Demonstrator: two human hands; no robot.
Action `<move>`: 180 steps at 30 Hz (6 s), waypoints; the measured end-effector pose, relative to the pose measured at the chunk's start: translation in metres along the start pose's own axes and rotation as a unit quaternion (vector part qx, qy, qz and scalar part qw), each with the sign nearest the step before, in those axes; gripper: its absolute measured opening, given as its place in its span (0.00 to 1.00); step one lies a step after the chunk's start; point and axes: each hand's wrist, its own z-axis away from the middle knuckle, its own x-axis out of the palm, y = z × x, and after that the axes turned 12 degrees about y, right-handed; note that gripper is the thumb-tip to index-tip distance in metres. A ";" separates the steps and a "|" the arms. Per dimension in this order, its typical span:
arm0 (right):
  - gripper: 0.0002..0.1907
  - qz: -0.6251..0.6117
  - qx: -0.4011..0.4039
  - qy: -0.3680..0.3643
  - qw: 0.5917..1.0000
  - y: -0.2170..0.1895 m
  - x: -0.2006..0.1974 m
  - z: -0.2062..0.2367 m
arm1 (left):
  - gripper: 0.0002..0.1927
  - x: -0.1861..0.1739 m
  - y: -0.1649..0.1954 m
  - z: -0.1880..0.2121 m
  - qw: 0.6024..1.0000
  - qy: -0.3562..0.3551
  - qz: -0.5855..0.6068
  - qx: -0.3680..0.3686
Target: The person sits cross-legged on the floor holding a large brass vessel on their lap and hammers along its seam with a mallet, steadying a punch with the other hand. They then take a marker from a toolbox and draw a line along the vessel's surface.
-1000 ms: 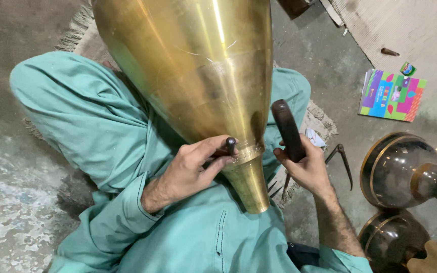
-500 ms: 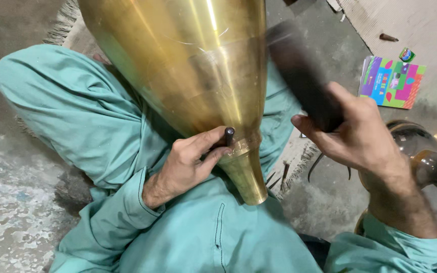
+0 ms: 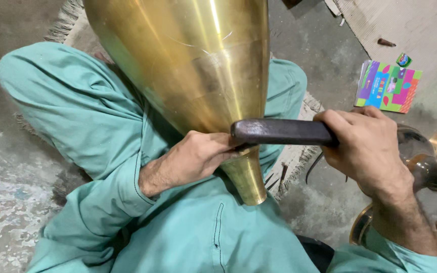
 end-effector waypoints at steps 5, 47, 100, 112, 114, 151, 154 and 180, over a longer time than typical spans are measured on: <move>0.19 -0.121 0.086 0.051 0.988 -0.002 0.012 0.030 | 0.22 -0.006 -0.002 -0.010 0.995 -0.090 0.003 -0.035; 0.19 -0.070 0.097 0.134 0.984 -0.035 0.021 0.072 | 0.31 -0.022 -0.016 -0.028 0.971 -0.220 0.028 0.092; 0.12 -0.253 0.261 0.140 0.921 -0.020 0.045 0.078 | 0.35 -0.018 -0.016 -0.033 0.975 -0.211 -0.023 0.061; 0.19 -0.209 0.208 0.103 0.950 -0.016 0.021 0.060 | 0.25 -0.018 -0.018 -0.020 0.985 -0.165 0.000 0.054; 0.22 -0.015 0.096 0.051 0.994 -0.012 0.020 0.060 | 0.22 -0.016 -0.016 -0.020 0.986 -0.160 -0.016 0.038; 0.15 -0.066 0.065 -0.076 0.993 -0.020 -0.035 -0.057 | 0.17 0.019 -0.014 0.045 0.984 0.155 -0.046 -0.076; 0.13 0.021 -0.055 -0.070 0.996 -0.024 -0.037 -0.069 | 0.15 0.023 -0.016 0.050 0.979 0.186 -0.030 -0.082; 0.19 -0.608 0.394 0.043 0.688 0.028 0.150 -0.042 | 0.12 -0.088 -0.070 0.002 0.864 0.497 -0.011 -0.082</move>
